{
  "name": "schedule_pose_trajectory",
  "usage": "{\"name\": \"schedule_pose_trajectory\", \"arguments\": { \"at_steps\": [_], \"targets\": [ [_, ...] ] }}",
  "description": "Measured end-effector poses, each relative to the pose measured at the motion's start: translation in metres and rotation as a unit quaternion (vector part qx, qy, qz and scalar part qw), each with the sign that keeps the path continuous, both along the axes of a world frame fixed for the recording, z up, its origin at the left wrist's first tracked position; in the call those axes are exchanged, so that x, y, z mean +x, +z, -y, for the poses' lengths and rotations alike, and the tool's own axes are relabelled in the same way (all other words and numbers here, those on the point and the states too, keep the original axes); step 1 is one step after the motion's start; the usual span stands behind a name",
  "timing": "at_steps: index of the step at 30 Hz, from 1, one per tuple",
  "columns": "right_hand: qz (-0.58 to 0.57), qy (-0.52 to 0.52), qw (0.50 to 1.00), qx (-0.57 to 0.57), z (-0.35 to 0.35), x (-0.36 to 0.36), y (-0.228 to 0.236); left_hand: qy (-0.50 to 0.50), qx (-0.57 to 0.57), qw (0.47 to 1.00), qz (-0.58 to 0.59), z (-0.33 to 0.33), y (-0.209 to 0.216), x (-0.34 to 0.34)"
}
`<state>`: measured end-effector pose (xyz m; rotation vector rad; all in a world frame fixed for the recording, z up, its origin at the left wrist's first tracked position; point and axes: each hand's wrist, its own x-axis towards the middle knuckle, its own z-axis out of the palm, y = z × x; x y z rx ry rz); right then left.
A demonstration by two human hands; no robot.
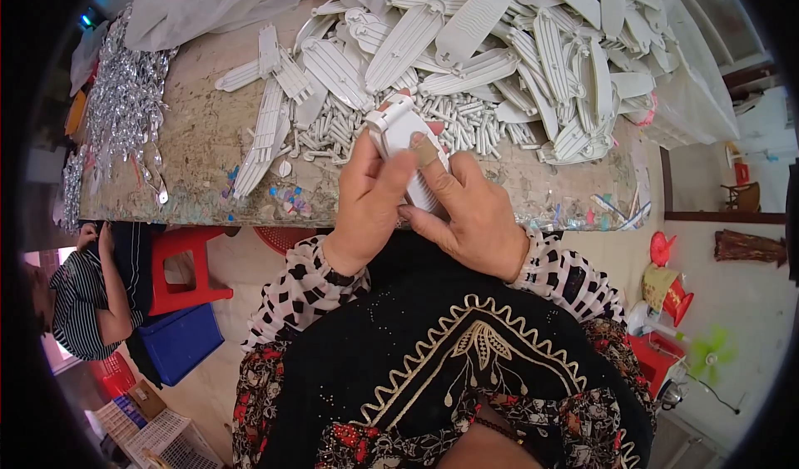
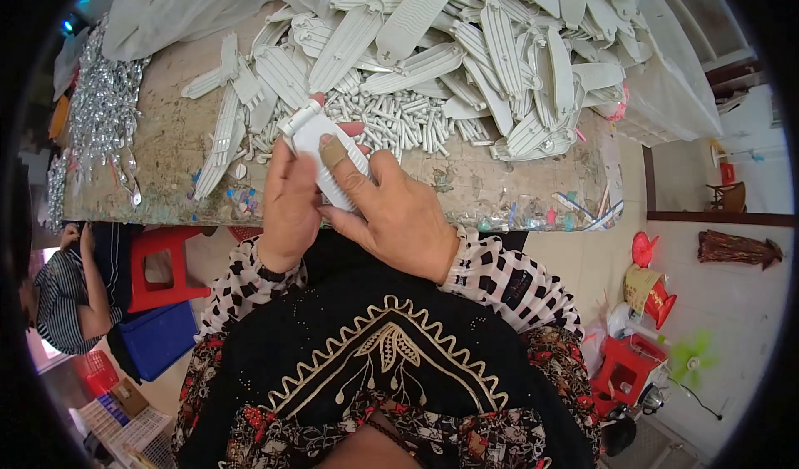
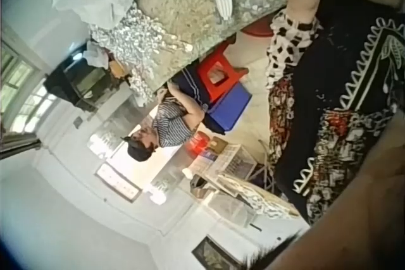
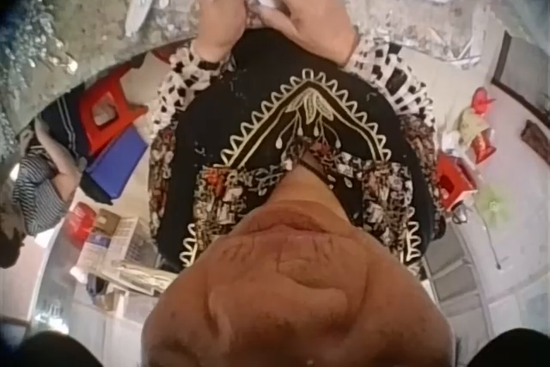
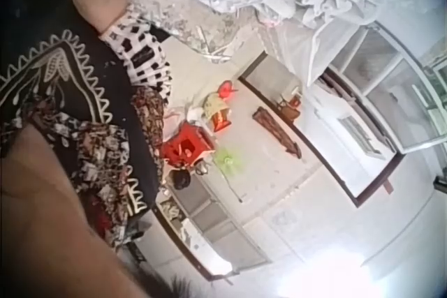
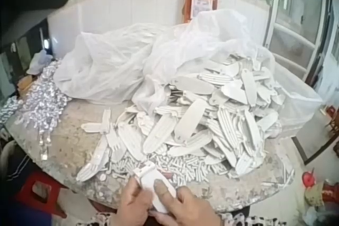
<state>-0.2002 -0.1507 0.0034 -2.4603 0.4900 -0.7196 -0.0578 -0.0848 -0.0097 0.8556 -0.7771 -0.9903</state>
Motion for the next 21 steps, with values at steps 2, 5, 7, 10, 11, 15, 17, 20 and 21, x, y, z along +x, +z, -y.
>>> {"name": "schedule_pose_trajectory", "arguments": {
  "at_steps": [2, 5, 7, 10, 11, 15, 17, 20, 21],
  "targets": [
    [0.012, -0.01, 1.0, -0.011, 0.0, 0.001, 0.0, 0.002, 0.012, 1.0, 0.007, 0.002, 0.002, -0.001],
    [-0.023, -0.02, 0.999, -0.011, 0.0, 0.0, 0.001, 0.019, 0.032, 0.999, 0.029, 0.002, 0.001, -0.001],
    [-0.006, 0.01, 0.999, -0.044, 0.004, -0.002, -0.001, 0.034, 0.042, 0.998, 0.044, 0.0, 0.002, -0.002],
    [-0.029, 0.039, 0.998, 0.048, 0.005, -0.005, -0.001, 0.006, 0.045, 0.999, -0.016, 0.0, 0.005, 0.001],
    [-0.029, 0.039, 0.998, 0.049, 0.008, -0.008, 0.001, -0.006, 0.05, 0.999, -0.01, -0.001, 0.006, 0.003],
    [0.098, 0.001, 0.989, 0.109, 0.031, -0.011, 0.018, -0.078, 0.058, 0.994, 0.048, -0.003, 0.015, 0.009],
    [0.099, 0.058, 0.978, 0.176, 0.041, -0.01, 0.026, -0.072, 0.064, 0.988, 0.117, -0.004, 0.01, 0.007],
    [0.074, 0.071, 0.956, 0.275, 0.044, -0.009, 0.035, -0.099, 0.09, 0.982, 0.132, -0.003, 0.004, 0.003],
    [0.05, 0.072, 0.932, 0.353, 0.045, -0.009, 0.034, -0.099, 0.09, 0.982, 0.132, -0.002, 0.003, 0.002]
  ]
}}
